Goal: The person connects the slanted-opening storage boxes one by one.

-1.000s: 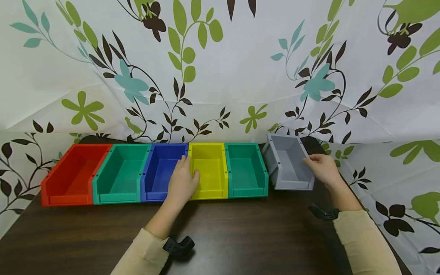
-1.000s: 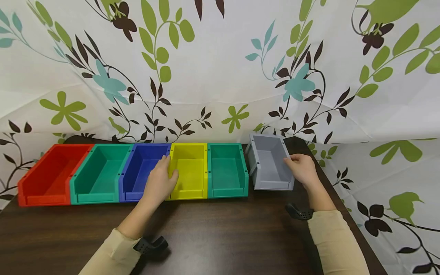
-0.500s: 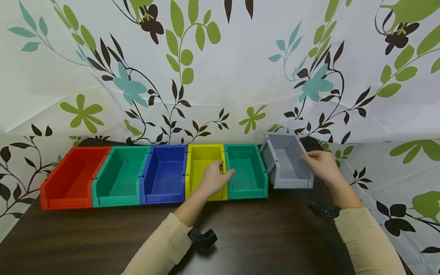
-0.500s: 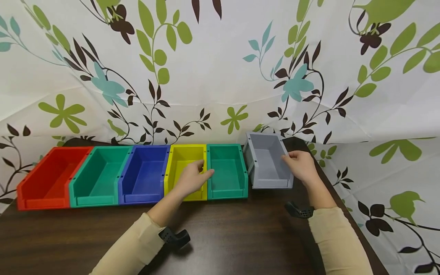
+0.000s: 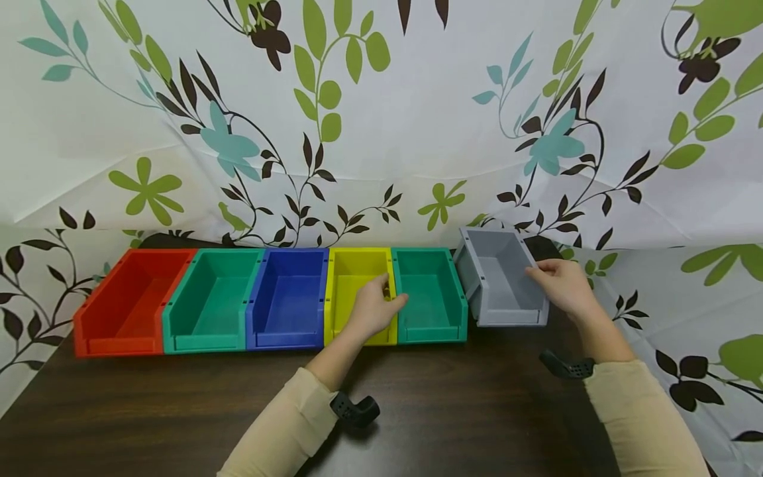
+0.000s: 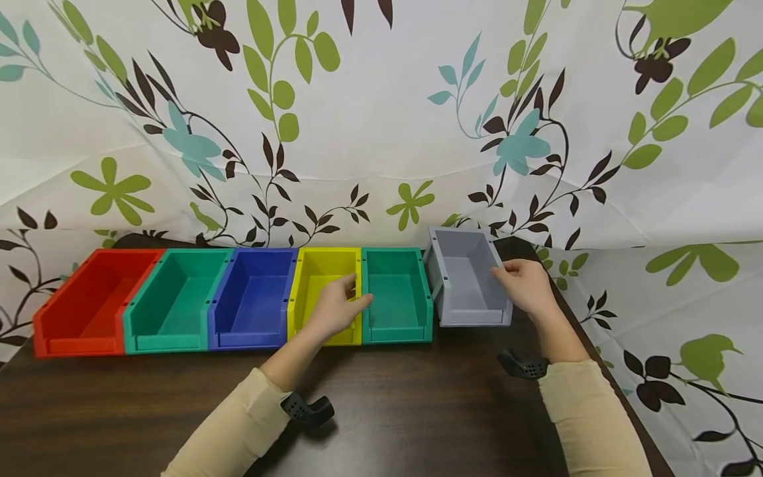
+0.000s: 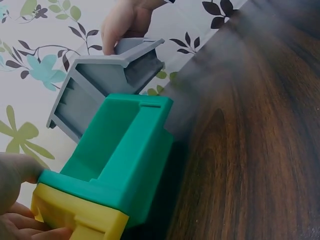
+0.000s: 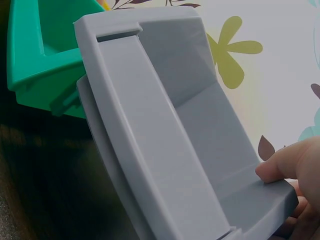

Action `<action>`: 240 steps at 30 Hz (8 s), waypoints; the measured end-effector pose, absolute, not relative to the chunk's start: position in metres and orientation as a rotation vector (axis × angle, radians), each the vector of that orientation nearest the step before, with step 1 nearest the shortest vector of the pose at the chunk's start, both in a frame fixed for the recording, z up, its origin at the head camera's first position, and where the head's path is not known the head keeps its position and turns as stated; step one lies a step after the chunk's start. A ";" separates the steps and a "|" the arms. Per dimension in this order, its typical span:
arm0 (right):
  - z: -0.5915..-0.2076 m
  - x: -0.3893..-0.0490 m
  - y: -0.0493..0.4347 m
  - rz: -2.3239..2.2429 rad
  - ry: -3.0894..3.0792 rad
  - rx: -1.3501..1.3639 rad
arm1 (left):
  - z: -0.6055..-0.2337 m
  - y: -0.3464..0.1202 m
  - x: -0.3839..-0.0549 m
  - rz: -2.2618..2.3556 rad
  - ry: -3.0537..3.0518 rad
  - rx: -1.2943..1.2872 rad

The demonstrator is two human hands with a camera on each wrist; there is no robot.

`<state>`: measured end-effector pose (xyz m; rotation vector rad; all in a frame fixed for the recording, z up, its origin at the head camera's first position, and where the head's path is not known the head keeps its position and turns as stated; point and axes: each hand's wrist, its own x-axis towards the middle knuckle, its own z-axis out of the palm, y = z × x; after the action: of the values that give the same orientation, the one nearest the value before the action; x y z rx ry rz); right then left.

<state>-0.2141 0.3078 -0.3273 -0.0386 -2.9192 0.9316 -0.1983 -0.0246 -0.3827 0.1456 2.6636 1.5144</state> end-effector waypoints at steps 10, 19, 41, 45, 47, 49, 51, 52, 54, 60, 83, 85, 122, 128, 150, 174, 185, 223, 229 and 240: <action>-0.329 -0.215 0.310 0.921 -2.919 -0.046 | -0.384 -0.023 -0.198 1.534 2.693 0.159; -0.328 -0.213 0.307 0.927 -2.918 -0.045 | -0.387 -0.024 -0.199 1.570 2.663 0.136; -0.342 -0.216 0.294 0.796 -2.908 -0.094 | -0.391 -0.024 -0.199 1.604 2.668 0.121; -0.342 -0.214 0.277 0.733 -2.950 -0.164 | -0.393 -0.024 -0.197 1.634 2.654 0.108; -0.341 -0.213 0.268 0.648 -2.987 -0.163 | -0.394 -0.023 -0.196 1.643 2.649 0.106; -0.338 -0.213 0.261 0.578 -3.016 -0.137 | -0.394 -0.023 -0.195 1.652 2.651 0.106; -0.335 -0.213 0.257 0.517 -3.030 -0.081 | -0.394 -0.023 -0.195 1.654 2.656 0.104; -0.335 -0.213 0.255 0.497 -3.028 -0.036 | -0.394 -0.023 -0.195 1.649 2.662 0.102; -0.336 -0.214 0.253 0.520 -2.989 0.091 | -0.394 -0.023 -0.196 1.647 2.672 0.101; -0.349 -0.209 0.241 0.839 -2.714 0.543 | -0.394 -0.022 -0.197 1.626 2.693 0.134; -0.376 -0.211 0.226 0.887 -2.710 0.553 | -0.394 -0.022 -0.195 1.652 2.646 0.084; -0.378 -0.212 0.226 0.876 -2.728 0.552 | -0.394 -0.022 -0.195 1.650 2.648 0.087; -0.375 -0.214 0.221 0.648 -2.765 0.586 | -0.396 -0.024 -0.197 1.660 2.654 0.085; -0.378 -0.217 0.225 0.695 -2.781 0.608 | -0.396 -0.023 -0.197 1.652 2.660 0.092; -0.382 -0.217 0.228 0.849 -2.808 0.592 | -0.393 -0.023 -0.196 1.644 2.652 0.075; -0.393 -0.212 0.224 0.774 -2.891 0.510 | -0.394 -0.023 -0.196 1.652 2.644 0.109; -0.390 -0.203 0.214 0.681 -2.984 0.403 | -0.380 -0.041 -0.189 1.249 2.897 0.350; -0.389 -0.205 0.254 0.789 -3.035 0.237 | -0.378 -0.155 -0.178 0.655 3.360 -0.151; -0.385 -0.207 0.269 0.772 -3.050 0.219 | -0.378 -0.141 -0.182 0.669 3.369 -0.113; -0.378 -0.210 0.286 0.679 -3.120 0.170 | -0.382 -0.130 -0.185 0.835 3.342 -0.038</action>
<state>-0.2099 0.2860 -0.3779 0.1704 -3.1201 0.6791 -0.1852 -0.1301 -0.3822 -0.0381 3.3418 0.8349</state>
